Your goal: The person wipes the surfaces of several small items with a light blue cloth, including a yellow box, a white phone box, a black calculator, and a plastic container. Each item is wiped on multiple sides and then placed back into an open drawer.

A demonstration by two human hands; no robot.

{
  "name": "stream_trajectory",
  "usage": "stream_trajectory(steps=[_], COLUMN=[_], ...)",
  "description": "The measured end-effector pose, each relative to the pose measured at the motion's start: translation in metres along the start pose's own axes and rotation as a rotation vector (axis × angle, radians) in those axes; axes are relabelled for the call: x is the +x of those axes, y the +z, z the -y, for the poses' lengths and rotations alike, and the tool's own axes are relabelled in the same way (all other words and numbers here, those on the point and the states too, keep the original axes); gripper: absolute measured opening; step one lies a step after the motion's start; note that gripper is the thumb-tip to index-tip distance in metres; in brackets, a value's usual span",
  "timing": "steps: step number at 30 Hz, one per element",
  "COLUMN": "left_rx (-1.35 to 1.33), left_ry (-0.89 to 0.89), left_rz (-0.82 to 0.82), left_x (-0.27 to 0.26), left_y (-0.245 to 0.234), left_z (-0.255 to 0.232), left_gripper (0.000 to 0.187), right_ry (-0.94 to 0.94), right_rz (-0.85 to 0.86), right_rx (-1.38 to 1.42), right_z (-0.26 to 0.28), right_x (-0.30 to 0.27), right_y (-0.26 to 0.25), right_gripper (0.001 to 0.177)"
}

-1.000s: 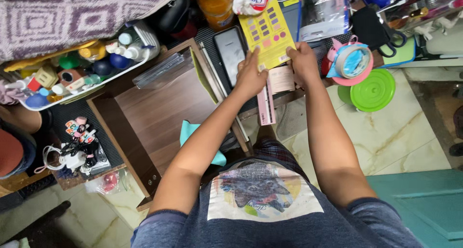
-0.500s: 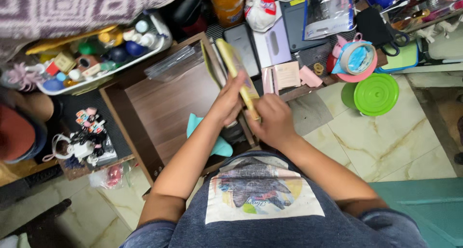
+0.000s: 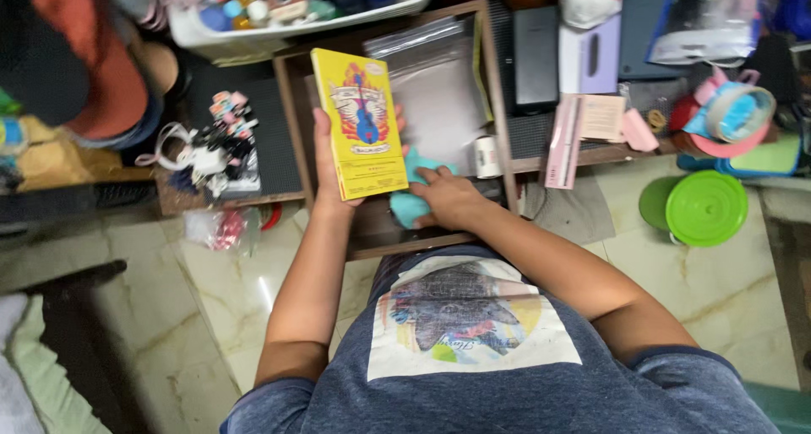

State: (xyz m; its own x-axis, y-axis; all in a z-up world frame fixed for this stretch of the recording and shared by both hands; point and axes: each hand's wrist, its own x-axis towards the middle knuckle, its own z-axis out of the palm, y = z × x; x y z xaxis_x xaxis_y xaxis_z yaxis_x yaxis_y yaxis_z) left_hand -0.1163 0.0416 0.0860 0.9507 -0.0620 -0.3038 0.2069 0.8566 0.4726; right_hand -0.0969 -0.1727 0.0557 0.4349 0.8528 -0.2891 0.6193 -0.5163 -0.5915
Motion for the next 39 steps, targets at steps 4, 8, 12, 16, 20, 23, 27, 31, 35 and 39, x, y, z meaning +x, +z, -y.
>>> stream_trajectory(steps=[4,8,12,16,20,23,27,31,35,39], left_rx=[0.018,-0.033,-0.128,-0.298,-0.117,0.008,-0.205,0.023,-0.003,-0.291], left_ry=[0.086,0.114,0.076,0.036,0.059,0.122,0.042,0.102,0.068,-0.047], left_rz=[-0.039,-0.033,0.0,0.342,0.29,0.173,0.308,0.31,0.229,0.489], left_x=[-0.019,-0.031,-0.025,-0.025,-0.025,-0.01,0.009,-0.02,-0.023,0.002], left_y=[-0.01,-0.027,-0.029,-0.006,0.016,0.015,0.023,0.047,0.052,0.044], left_z=[-0.002,0.001,0.012,0.036,0.054,0.032,0.022,0.065,0.06,0.052], left_gripper=[0.082,0.079,0.081,0.072,0.084,0.087,0.091,0.086,0.088,0.092], right_ry=[0.184,0.335,0.212,-0.323,-0.157,-0.094,-0.157,-0.033,0.118,0.113], right_rz=[0.123,-0.202,-0.307,-0.469,-0.697,-0.645,-0.592,-0.759,-0.797,-0.661], right_rx=[0.147,0.479,0.754,0.186,0.095,0.073,0.127,0.13,0.101,0.078], right_z=[-0.001,0.009,0.044,0.068,0.051,0.058,0.08,0.058,0.051,0.085], right_x=[0.007,-0.002,-0.016,0.011,0.03,0.015,-0.007,0.006,-0.01,-0.039], right_y=[0.0,-0.029,-0.043,-0.045,-0.056,-0.048,-0.042,-0.07,-0.075,-0.038], right_gripper=[0.041,0.031,0.037,0.054,0.059,0.065,0.069,0.07,0.068,0.07])
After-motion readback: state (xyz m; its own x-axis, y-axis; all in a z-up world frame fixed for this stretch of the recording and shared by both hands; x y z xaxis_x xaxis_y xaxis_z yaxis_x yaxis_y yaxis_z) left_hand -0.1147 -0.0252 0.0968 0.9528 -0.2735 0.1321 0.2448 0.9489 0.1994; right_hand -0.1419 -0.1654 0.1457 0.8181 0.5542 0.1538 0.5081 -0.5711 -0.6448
